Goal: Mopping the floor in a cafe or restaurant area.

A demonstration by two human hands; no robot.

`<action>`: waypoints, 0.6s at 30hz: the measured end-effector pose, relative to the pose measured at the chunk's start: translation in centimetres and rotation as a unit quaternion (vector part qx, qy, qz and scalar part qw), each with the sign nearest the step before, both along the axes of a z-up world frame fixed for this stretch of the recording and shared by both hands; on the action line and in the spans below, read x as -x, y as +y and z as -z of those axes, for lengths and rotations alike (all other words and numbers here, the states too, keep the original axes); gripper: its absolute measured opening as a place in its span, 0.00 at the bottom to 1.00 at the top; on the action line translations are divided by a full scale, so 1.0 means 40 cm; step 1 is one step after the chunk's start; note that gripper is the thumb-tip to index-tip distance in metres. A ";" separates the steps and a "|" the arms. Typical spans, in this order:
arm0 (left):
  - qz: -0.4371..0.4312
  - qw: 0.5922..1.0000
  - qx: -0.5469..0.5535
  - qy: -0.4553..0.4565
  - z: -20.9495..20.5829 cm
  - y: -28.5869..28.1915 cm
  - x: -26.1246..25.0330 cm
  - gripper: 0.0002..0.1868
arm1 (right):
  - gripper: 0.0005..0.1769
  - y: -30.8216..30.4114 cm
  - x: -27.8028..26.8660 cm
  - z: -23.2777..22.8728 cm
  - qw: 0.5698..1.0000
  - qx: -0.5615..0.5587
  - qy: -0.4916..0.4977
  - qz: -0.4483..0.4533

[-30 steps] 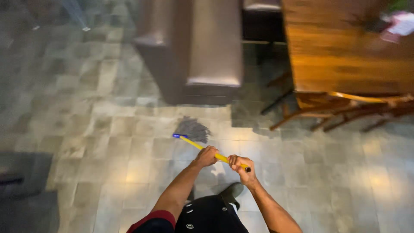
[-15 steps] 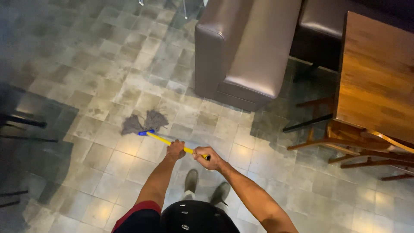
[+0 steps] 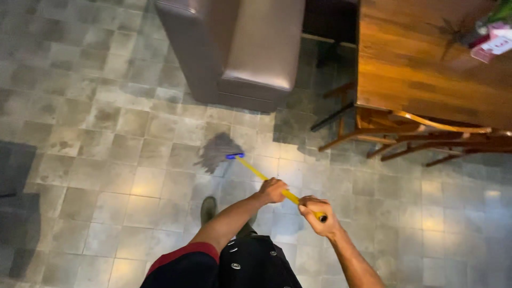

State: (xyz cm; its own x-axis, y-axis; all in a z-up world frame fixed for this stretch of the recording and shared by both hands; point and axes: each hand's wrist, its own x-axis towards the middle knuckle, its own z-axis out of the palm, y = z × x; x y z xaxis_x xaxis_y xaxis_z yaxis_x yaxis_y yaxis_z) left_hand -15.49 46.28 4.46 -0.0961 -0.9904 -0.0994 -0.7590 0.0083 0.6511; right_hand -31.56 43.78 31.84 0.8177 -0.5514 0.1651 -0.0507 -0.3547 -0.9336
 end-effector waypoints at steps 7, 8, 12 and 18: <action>0.167 0.980 0.009 0.107 -0.097 -0.106 0.148 0.06 | 0.17 0.007 0.082 -0.008 0.996 0.005 -0.092 -0.021; 0.170 0.979 -0.030 0.106 -0.129 -0.104 0.147 0.05 | 0.17 0.018 0.075 0.004 0.996 0.003 -0.088 -0.005; 0.185 0.974 0.067 0.110 -0.024 -0.073 0.106 0.04 | 0.17 0.062 -0.013 0.027 0.991 0.019 -0.130 0.018; 0.110 0.984 -0.009 0.143 -0.186 0.169 -0.256 0.09 | 0.20 0.216 -0.292 0.052 0.982 -0.027 -0.187 0.008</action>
State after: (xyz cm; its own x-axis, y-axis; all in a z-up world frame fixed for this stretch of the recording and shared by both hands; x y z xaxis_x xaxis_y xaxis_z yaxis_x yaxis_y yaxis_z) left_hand -5.27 53.03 11.91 -0.3343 -0.9409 -0.0550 -0.5265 0.1380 0.8389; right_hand -19.89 52.41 29.78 0.6960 -0.5806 0.4226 0.2945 -0.3060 -0.9054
